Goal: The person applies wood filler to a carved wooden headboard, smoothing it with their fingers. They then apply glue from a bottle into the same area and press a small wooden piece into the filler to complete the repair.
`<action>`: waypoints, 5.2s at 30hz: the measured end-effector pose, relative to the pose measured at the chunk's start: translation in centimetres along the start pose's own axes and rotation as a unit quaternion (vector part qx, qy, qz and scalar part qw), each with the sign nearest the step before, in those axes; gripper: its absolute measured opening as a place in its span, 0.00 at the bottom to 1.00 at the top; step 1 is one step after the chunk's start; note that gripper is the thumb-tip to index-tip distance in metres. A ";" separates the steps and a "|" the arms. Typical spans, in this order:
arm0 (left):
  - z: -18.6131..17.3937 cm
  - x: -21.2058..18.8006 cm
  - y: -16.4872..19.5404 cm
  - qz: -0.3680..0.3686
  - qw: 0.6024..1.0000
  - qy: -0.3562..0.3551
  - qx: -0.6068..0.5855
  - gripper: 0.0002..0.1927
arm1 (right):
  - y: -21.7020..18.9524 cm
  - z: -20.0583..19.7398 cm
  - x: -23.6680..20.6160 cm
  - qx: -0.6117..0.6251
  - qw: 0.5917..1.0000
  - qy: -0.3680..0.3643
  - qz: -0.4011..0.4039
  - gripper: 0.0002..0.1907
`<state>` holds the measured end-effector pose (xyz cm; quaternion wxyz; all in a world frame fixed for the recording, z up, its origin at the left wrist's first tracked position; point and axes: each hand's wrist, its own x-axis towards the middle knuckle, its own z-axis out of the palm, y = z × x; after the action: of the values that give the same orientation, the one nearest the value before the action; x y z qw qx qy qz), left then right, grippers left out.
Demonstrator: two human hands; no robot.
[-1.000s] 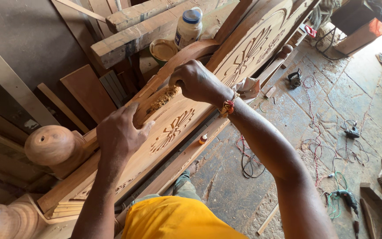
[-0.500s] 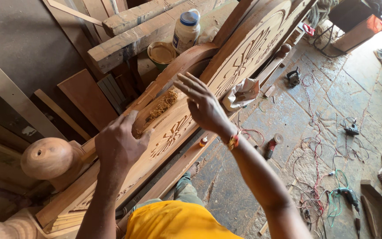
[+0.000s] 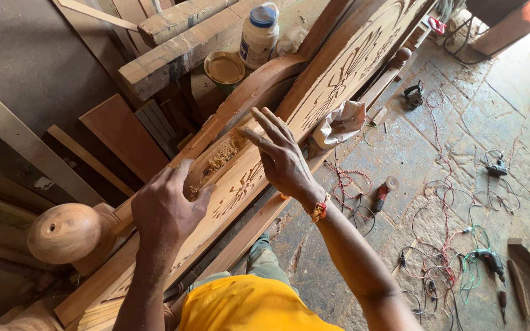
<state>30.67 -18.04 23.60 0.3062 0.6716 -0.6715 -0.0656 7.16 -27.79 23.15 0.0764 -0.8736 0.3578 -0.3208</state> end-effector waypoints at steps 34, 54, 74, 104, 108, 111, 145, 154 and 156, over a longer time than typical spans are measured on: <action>0.3 0.0 -0.6 -0.021 1.000 -0.020 0.009 0.31 | 0.2 1.6 -0.5 0.009 0.997 0.056 0.045 0.24; 0.5 0.1 -0.8 -0.021 0.999 -0.030 0.015 0.31 | 0.5 0.9 0.8 -0.040 0.999 0.017 0.019 0.42; 0.3 0.1 -0.7 -0.016 1.000 -0.013 0.023 0.32 | 1.4 1.5 -0.1 0.010 0.997 0.066 0.030 0.33; 0.1 0.1 -0.7 -0.006 1.000 -0.007 0.012 0.32 | -4.2 2.1 -1.8 -0.054 0.995 0.057 0.063 0.36; 0.2 0.0 -0.8 -0.011 1.000 -0.009 0.016 0.32 | -4.0 2.2 -1.9 -0.041 0.995 0.076 0.044 0.37; 0.3 0.1 -0.9 -0.012 1.000 -0.021 0.014 0.33 | -4.0 2.8 -1.8 -0.077 0.995 0.059 0.033 0.37; 0.1 0.2 -0.7 -0.022 0.999 -0.025 0.003 0.31 | -7.0 2.2 -2.4 -0.088 0.995 0.036 0.043 0.37; -0.1 0.2 -0.6 -0.018 1.000 -0.019 -0.002 0.32 | -6.9 2.5 -2.3 -0.095 0.994 0.035 0.028 0.35; -0.1 0.2 -0.5 -0.018 1.000 -0.019 -0.002 0.32 | -6.9 2.4 -2.3 -0.085 0.995 0.042 0.023 0.35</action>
<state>31.19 -18.20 23.51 0.2939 0.6813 -0.6651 -0.0848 11.38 -21.38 22.66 -0.0061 -0.8546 0.4063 -0.3235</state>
